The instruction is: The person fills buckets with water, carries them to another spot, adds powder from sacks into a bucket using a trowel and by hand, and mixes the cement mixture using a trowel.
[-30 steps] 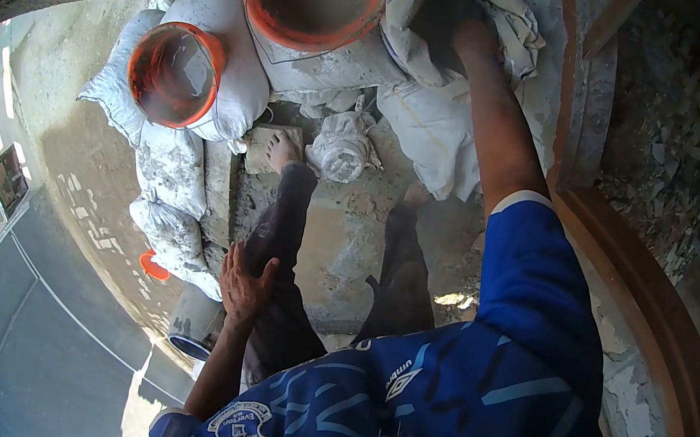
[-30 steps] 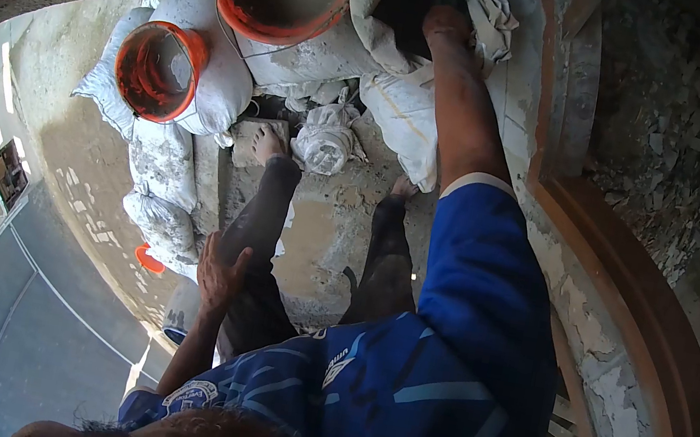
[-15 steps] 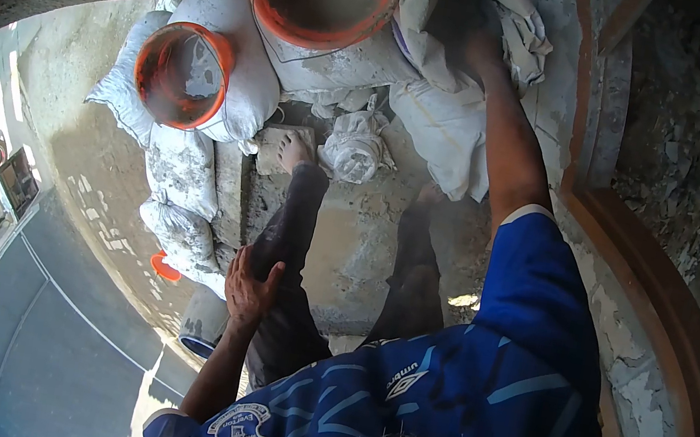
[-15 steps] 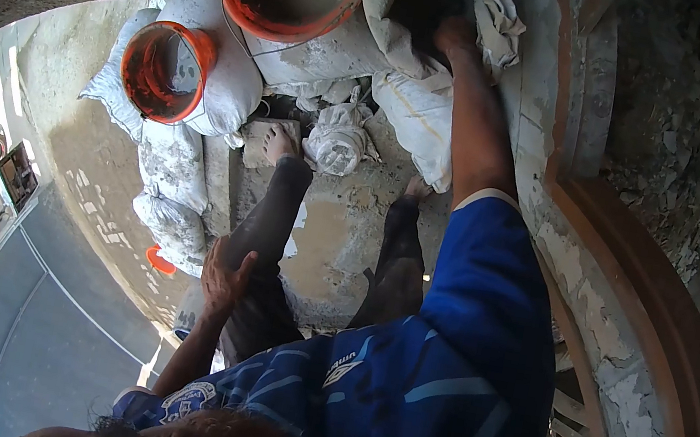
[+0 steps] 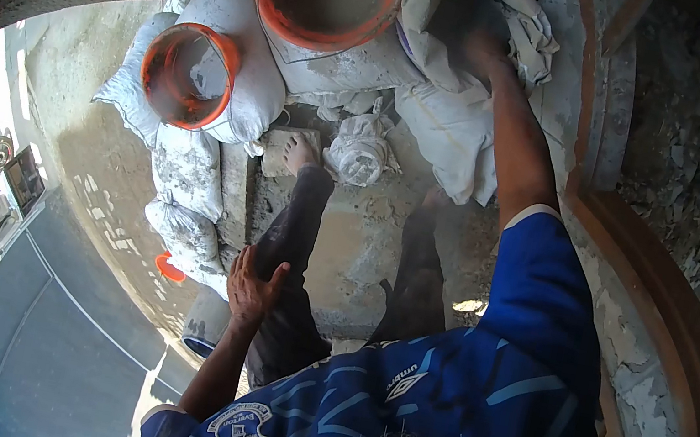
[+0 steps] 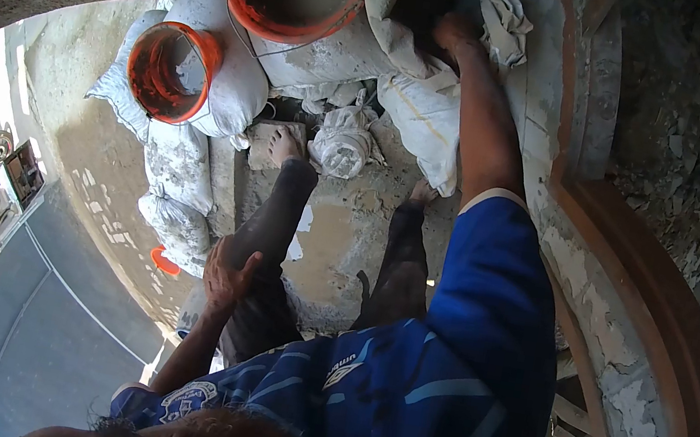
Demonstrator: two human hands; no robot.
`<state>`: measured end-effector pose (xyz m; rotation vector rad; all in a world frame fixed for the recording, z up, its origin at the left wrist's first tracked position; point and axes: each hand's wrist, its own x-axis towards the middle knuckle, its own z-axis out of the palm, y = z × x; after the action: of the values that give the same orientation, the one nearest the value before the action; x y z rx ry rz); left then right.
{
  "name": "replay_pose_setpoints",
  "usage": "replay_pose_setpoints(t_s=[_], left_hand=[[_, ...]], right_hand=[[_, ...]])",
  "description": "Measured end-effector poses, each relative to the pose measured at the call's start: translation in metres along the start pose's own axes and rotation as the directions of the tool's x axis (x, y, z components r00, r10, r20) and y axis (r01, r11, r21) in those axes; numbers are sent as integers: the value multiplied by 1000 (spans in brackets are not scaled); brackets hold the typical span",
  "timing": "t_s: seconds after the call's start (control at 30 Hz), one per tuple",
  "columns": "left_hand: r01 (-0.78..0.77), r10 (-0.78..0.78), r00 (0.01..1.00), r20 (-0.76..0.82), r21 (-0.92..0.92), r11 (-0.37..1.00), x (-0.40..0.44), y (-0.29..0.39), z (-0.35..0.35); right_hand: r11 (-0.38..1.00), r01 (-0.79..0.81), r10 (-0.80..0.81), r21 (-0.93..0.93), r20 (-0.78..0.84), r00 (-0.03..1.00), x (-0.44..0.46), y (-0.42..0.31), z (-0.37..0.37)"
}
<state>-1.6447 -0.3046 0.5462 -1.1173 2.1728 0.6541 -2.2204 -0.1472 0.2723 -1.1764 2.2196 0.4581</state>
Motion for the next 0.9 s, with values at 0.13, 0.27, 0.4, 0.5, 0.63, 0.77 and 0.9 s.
replay_pose_setpoints(t_s=[0.13, 0.27, 0.4, 0.5, 0.63, 0.77, 0.9], left_hand=[[3, -3, 1000, -3, 6, 1000, -4, 2, -3], [6, -6, 1000, 1, 8, 1000, -3, 5, 3], [22, -22, 1000, 3, -9, 1000, -14, 0, 2], [30, -30, 1000, 8, -30, 999, -16, 5, 6], [-154, 170, 955, -242, 80, 985, -15, 14, 18], [-105, 116, 967, -228, 63, 992, -23, 14, 20], [35, -35, 999, 6, -10, 999, -19, 15, 19]], right_hand=[[975, 186, -191, -121, -28, 981, -3, -1, 11], [991, 95, -83, 96, -122, 989, 14, 6, 30], [956, 97, -25, 276, -254, 967, 19, -6, 42], [984, 139, -122, 115, -138, 983, -19, -11, -8], [868, -71, 119, 491, -68, 991, 35, 2, 21], [700, -104, 165, 706, -19, 986, 23, -3, 29], [930, 170, -108, 326, -198, 974, 22, 15, 21]])
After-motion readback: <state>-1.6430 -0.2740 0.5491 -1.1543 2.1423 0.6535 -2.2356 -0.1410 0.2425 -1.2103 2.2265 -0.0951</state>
